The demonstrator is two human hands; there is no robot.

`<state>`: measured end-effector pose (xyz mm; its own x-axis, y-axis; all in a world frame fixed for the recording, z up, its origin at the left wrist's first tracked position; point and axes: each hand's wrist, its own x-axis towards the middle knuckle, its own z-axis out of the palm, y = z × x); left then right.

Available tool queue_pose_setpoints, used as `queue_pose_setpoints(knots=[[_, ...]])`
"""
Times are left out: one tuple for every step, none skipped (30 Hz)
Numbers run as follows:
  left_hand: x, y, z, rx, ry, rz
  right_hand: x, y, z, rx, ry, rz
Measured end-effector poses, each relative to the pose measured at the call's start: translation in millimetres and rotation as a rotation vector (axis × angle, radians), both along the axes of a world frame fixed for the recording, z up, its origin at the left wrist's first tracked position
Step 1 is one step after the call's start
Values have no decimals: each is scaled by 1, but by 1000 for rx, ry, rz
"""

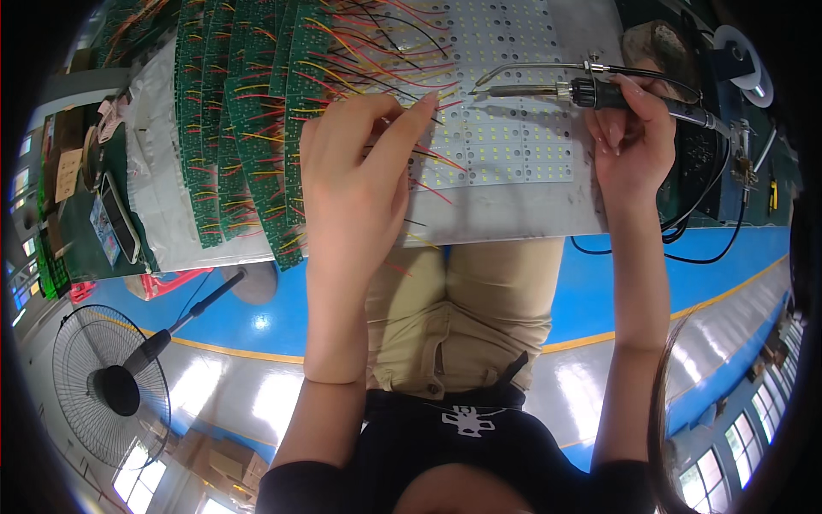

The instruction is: Soldering individual wires onto a large LED panel array at a workbench.

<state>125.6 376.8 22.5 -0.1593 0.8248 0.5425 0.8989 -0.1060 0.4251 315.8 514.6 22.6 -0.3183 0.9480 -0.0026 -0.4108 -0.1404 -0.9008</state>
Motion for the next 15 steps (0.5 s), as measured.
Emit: queue_pose_setpoints(knots=[[0,1,-1,16,32,13,-1,0,0,1,1,2],[1,1,-1,32,64,26,-1,0,0,3,3,4],[1,2,-2,32,62,27,-1,0,0,2,2,5],[2,3,-3,26,59,39,-1,0,0,3,6,5],[2,3,-3,20,55,50,-1,-1,0,4,10,5],[2,3,-1,19,54,51,-2,-1,1,3,8,6],[2,2,3,-9,36,53,-1,-1,1,5,-1,-1],[3,1,5,-37,17,54,-1,-1,1,6,-11,-7],[2,-1,5,-38,16,54,0,-1,0,5,-12,-7],[-1,-4,5,-48,22,51,-1,-1,0,9,-6,-1],[-3,-6,5,-58,27,48,-1,-1,0,14,0,5],[-4,-8,7,-59,28,49,-1,-1,1,13,1,6],[-5,-9,10,-79,71,36,-1,-1,1,10,-6,3],[-7,-9,11,-100,113,23,-1,-1,1,8,-12,1],[-8,-10,10,-100,114,23,0,-1,0,7,-11,1]])
